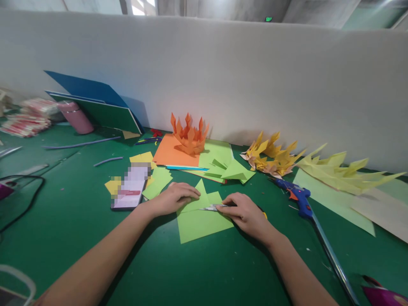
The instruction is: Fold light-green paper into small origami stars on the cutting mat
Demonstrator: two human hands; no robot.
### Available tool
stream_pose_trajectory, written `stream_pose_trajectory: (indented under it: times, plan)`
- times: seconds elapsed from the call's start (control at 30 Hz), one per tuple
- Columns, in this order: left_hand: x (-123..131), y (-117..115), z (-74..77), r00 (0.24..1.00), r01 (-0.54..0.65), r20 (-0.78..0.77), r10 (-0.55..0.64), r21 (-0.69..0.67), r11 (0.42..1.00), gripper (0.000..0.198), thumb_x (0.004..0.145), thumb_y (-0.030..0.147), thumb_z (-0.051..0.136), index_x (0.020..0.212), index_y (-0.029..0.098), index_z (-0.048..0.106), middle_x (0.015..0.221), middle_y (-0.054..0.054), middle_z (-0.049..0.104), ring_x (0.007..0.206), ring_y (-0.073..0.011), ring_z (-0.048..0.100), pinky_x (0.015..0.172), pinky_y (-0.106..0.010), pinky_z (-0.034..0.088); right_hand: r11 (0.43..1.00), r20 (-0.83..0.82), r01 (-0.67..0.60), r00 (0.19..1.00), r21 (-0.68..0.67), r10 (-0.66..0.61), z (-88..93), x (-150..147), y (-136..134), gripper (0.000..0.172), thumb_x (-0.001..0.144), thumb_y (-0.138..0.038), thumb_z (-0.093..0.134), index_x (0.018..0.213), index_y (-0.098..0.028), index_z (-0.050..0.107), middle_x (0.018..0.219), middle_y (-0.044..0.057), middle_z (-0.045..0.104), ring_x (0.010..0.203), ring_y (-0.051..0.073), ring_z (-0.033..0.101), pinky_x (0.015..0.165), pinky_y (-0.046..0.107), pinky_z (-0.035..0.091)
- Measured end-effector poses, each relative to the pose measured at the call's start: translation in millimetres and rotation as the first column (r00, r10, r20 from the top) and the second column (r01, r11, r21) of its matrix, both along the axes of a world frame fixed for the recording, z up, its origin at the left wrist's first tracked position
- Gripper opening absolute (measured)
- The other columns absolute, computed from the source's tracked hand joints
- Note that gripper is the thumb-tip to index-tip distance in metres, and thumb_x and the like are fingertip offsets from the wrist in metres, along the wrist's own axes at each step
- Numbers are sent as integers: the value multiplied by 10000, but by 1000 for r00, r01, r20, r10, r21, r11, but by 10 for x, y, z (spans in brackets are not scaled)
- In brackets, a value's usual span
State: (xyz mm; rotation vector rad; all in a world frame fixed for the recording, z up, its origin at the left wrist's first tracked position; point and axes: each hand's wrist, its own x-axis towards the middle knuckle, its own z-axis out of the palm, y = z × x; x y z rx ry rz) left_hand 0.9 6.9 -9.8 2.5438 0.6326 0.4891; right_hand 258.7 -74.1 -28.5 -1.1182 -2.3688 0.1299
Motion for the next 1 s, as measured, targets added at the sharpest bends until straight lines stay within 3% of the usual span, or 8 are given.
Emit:
stream_pose_trajectory:
  times: [1.0]
  plan:
    - [1,39,-32,1000,3,27,-2,-24,1000,231,888,185,476,999,219,675,1074,-44,689,1012,-167,598,891,-321,449,998,54,-61,997,16,60,33,-342,37,224,917,-201,481,1049,-249,655,843,50,608,767,163,495,657,284,336]
